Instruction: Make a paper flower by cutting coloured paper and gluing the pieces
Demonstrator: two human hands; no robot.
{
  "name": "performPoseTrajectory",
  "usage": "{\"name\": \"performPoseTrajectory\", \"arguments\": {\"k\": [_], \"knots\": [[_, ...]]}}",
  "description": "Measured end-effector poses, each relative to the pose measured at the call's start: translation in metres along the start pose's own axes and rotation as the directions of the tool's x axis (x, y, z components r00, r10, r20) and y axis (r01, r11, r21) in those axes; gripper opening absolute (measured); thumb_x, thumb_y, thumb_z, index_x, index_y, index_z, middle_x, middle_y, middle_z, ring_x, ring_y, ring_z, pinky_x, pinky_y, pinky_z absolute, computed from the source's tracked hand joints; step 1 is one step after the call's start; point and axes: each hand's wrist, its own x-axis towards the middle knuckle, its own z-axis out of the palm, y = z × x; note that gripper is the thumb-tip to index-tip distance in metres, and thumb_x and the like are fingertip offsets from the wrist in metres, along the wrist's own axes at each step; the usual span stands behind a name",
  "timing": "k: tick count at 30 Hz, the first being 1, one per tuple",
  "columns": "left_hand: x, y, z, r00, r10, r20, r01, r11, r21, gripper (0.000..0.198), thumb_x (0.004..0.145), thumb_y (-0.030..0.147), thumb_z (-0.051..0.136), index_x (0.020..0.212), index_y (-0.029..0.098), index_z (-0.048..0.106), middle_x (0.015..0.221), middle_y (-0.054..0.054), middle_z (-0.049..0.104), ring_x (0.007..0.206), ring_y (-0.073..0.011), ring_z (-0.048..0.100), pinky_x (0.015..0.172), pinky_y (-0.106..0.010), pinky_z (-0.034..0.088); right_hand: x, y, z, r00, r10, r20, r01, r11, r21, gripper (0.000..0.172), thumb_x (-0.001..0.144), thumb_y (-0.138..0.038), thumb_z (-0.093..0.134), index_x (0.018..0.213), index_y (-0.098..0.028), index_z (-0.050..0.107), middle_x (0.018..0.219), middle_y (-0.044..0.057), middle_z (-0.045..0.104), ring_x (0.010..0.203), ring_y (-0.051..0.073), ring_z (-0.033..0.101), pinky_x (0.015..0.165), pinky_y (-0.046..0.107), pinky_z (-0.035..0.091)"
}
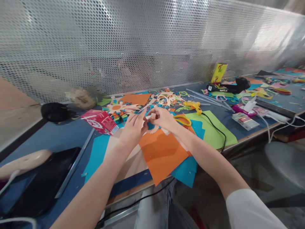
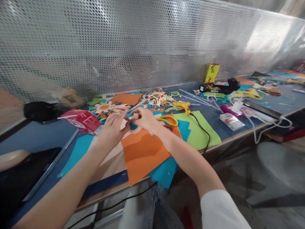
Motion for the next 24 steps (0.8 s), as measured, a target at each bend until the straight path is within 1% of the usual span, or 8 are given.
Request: {"name": "performPoseTrajectory", "arguments": {"k": [3, 5, 9, 14, 17, 19, 21, 24], "knots": [[0.0, -0.003, -0.006, 0.995, -0.101, -0.015, 0.1, 0.994, -0.049, 0.044, 0.08, 0.016, 0.044, 0.125, 0.019, 0.042, 0.081, -0.006, 0.064, 0.082, -0.0226, 0.057, 0.082, -0.04, 0.045, -0.003, -0.005, -0.003, 0.999, 0.02, -0.039, -0.023, 0.997, -0.068, 0.022, 0.062, -0.015, 0.057, 0.084, -0.018, 0.053, 0.056, -0.008, 0.043, 0.052, 0.008, 0.042, 0.05, 0.02, 0.033], [0.0, -0.005, -0.01, 0.984, -0.175, -0.026, 0.172, 0.981, -0.088, 0.045, 0.079, 0.016, 0.046, 0.124, 0.022, 0.043, 0.08, -0.004, 0.064, 0.079, -0.0218, 0.057, 0.081, -0.039, 0.045, -0.004, -0.008, -0.005, 0.998, 0.014, -0.057, -0.018, 0.997, -0.072, 0.022, 0.064, -0.015, 0.057, 0.085, -0.018, 0.054, 0.056, -0.008, 0.042, 0.052, 0.009, 0.042, 0.051, 0.02, 0.033], [0.0, -0.005, -0.015, 0.947, -0.317, -0.046, 0.305, 0.936, -0.176, 0.039, 0.078, 0.022, 0.051, 0.117, 0.022, 0.05, 0.08, -0.005, 0.063, 0.071, -0.019, 0.056, 0.07, -0.033, 0.048, -0.004, -0.012, -0.006, 0.999, -0.003, -0.032, 0.001, 0.998, -0.057, 0.016, 0.066, -0.015, 0.057, 0.081, -0.018, 0.055, 0.06, -0.006, 0.045, 0.057, 0.009, 0.045, 0.055, 0.02, 0.036], [0.001, -0.002, -0.017, 0.928, -0.372, -0.012, 0.358, 0.9, -0.247, 0.026, 0.08, 0.027, 0.05, 0.104, 0.021, 0.059, 0.077, -0.003, 0.065, 0.069, -0.0163, 0.057, 0.07, -0.031, 0.048, -0.003, -0.009, -0.003, 1.0, 0.012, -0.029, -0.013, 0.999, -0.05, 0.016, 0.066, -0.025, 0.063, 0.078, -0.017, 0.056, 0.066, -0.005, 0.051, 0.058, 0.008, 0.046, 0.054, 0.02, 0.036], [0.001, -0.001, -0.017, 0.9, -0.435, 0.036, 0.426, 0.857, -0.29, 0.026, 0.081, 0.027, 0.048, 0.103, 0.02, 0.06, 0.087, -0.005, 0.067, 0.076, -0.017, 0.061, 0.074, -0.031, 0.048, -0.003, -0.01, -0.003, 1.0, 0.01, -0.029, -0.011, 0.999, -0.035, 0.013, 0.067, -0.021, 0.061, 0.078, -0.017, 0.055, 0.063, -0.005, 0.052, 0.057, 0.008, 0.048, 0.056, 0.021, 0.038], [0.001, 0.001, -0.016, 0.86, -0.501, 0.094, 0.5, 0.792, -0.35, 0.03, 0.083, 0.03, 0.044, 0.106, 0.019, 0.059, 0.096, -0.007, 0.067, 0.083, -0.0181, 0.062, 0.076, -0.031, 0.048, -0.004, -0.013, -0.005, 0.999, 0.015, -0.035, -0.015, 1.0, 0.006, 0.012, 0.067, -0.017, 0.059, 0.078, -0.017, 0.054, 0.066, -0.004, 0.054, 0.063, 0.009, 0.053, 0.062, 0.022, 0.041], [0.002, 0.003, -0.014, 0.811, -0.557, 0.179, 0.571, 0.685, -0.452, 0.036, 0.085, 0.034, 0.041, 0.113, 0.017, 0.055, 0.103, -0.009, 0.065, 0.085, -0.0183, 0.062, 0.073, -0.03, 0.049, -0.004, -0.016, -0.006, 0.999, 0.019, -0.031, -0.017, 0.998, 0.052, 0.012, 0.067, -0.014, 0.058, 0.077, -0.017, 0.053, 0.071, -0.003, 0.057, 0.069, 0.009, 0.056, 0.068, 0.023, 0.043], [0.003, 0.005, -0.01, 0.77, -0.548, 0.329, 0.619, 0.516, -0.592, 0.044, 0.08, 0.039, 0.049, 0.116, 0.015, 0.053, 0.095, -0.009, 0.066, 0.072, -0.0161, 0.062, 0.066, -0.029, 0.05, -0.005, -0.017, -0.007, 1.0, 0.008, -0.015, -0.006, 0.996, 0.088, 0.014, 0.067, -0.012, 0.057, 0.079, -0.017, 0.051, 0.073, -0.002, 0.058, 0.07, 0.009, 0.056, 0.069, 0.023, 0.043]]}}
